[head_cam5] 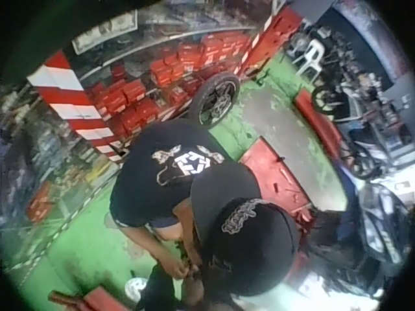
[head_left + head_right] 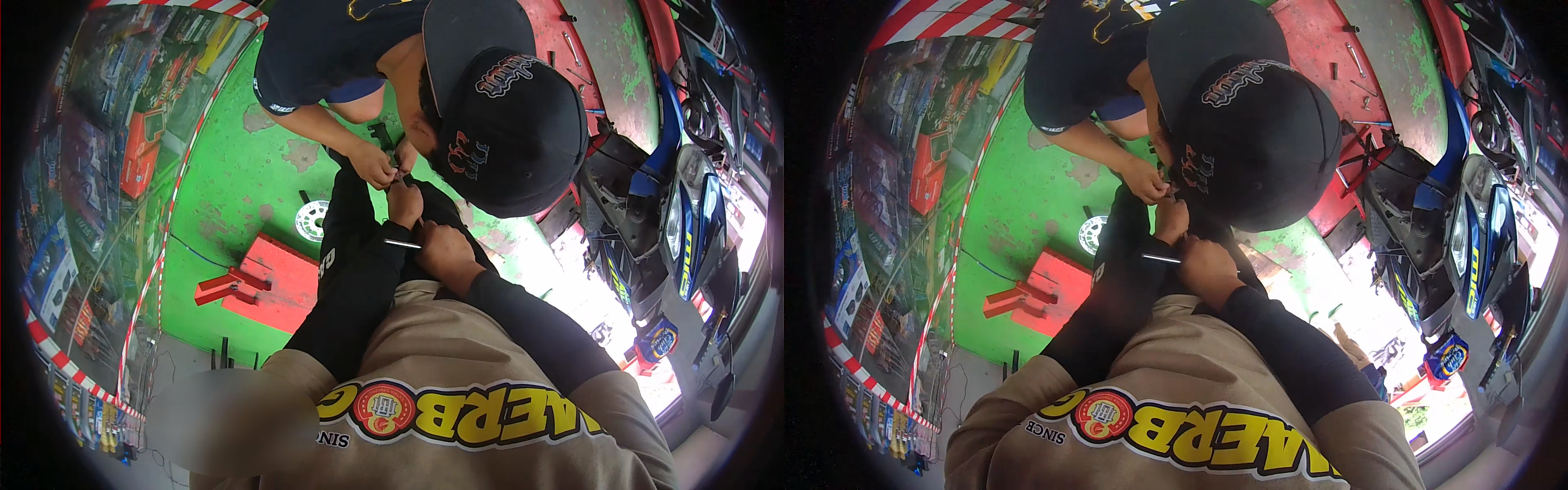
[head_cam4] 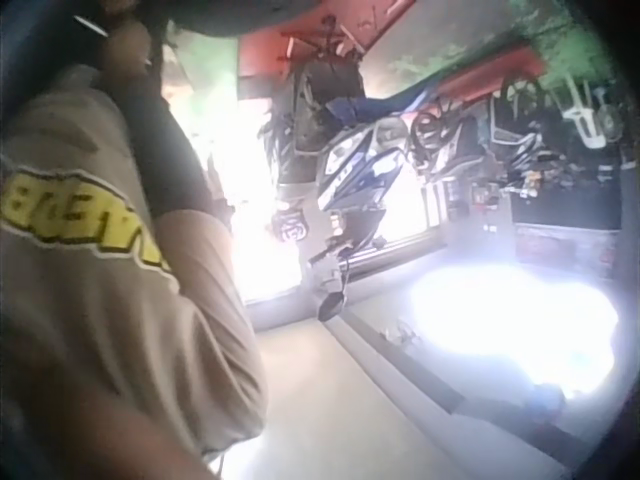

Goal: Disassembling and servicing motorcycle front suspension fork tubes using hand tools.

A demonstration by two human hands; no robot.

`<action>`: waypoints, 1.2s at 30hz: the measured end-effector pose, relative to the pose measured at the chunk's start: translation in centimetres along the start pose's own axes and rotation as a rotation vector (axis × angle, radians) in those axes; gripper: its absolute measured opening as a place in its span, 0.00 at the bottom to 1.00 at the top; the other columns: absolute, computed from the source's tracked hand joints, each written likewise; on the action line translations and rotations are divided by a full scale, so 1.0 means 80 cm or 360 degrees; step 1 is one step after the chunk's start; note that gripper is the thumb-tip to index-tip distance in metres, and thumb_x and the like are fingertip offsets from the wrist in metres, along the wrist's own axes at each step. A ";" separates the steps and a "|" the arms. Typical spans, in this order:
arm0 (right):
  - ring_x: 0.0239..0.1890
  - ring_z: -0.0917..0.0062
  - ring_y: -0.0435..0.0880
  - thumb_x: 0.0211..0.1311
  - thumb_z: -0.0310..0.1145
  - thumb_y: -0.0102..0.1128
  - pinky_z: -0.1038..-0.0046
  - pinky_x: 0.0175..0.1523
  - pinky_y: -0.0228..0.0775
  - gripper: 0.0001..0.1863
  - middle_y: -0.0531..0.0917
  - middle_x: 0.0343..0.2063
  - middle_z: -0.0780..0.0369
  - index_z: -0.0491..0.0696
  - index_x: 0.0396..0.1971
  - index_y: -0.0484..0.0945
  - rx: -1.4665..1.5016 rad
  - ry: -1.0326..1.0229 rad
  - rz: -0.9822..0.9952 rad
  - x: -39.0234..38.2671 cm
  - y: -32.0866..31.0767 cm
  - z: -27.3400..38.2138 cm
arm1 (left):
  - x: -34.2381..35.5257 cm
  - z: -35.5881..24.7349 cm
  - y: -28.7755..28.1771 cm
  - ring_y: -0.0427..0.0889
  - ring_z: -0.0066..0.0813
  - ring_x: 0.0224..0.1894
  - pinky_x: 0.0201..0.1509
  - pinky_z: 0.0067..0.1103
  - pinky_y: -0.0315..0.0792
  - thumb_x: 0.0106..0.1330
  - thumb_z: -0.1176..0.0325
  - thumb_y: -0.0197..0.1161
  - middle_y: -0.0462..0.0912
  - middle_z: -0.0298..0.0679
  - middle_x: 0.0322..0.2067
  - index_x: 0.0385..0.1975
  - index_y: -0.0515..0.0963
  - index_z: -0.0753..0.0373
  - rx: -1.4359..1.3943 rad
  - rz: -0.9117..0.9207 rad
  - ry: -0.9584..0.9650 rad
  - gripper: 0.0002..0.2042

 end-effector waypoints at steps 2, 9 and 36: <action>0.40 0.51 0.85 0.60 0.34 0.53 0.54 0.47 0.77 0.13 0.85 0.34 0.46 0.43 0.40 0.79 0.0037 -0.0036 -0.0042 -0.002 0.000 0.003 | -0.001 0.014 0.012 0.83 0.57 0.31 0.36 0.43 0.76 0.61 0.72 0.55 0.80 0.57 0.25 0.20 0.78 0.73 -0.0048 -0.0013 -0.0092 0.11; 0.39 0.51 0.85 0.58 0.33 0.54 0.55 0.45 0.78 0.12 0.85 0.32 0.47 0.43 0.38 0.79 -0.0001 -0.0101 -0.0060 -0.010 -0.009 0.014 | -0.007 0.030 0.018 0.82 0.62 0.36 0.41 0.44 0.75 0.61 0.70 0.55 0.81 0.61 0.28 0.27 0.76 0.75 -0.0522 -0.0301 -0.0393 0.11; 0.39 0.52 0.86 0.55 0.34 0.58 0.55 0.45 0.78 0.14 0.85 0.33 0.47 0.43 0.39 0.78 0.0044 -0.0100 -0.0080 -0.009 -0.008 0.010 | 0.001 0.016 0.005 0.74 0.64 0.57 0.61 0.39 0.71 0.61 0.72 0.56 0.74 0.72 0.50 0.40 0.76 0.85 -0.0568 -0.0413 -0.0214 0.17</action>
Point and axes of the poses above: each hand's wrist, its own x-axis towards the middle knuckle, its own y-axis out of the palm, z = x × y, the point moved 4 cm from there along x, towards the middle knuckle
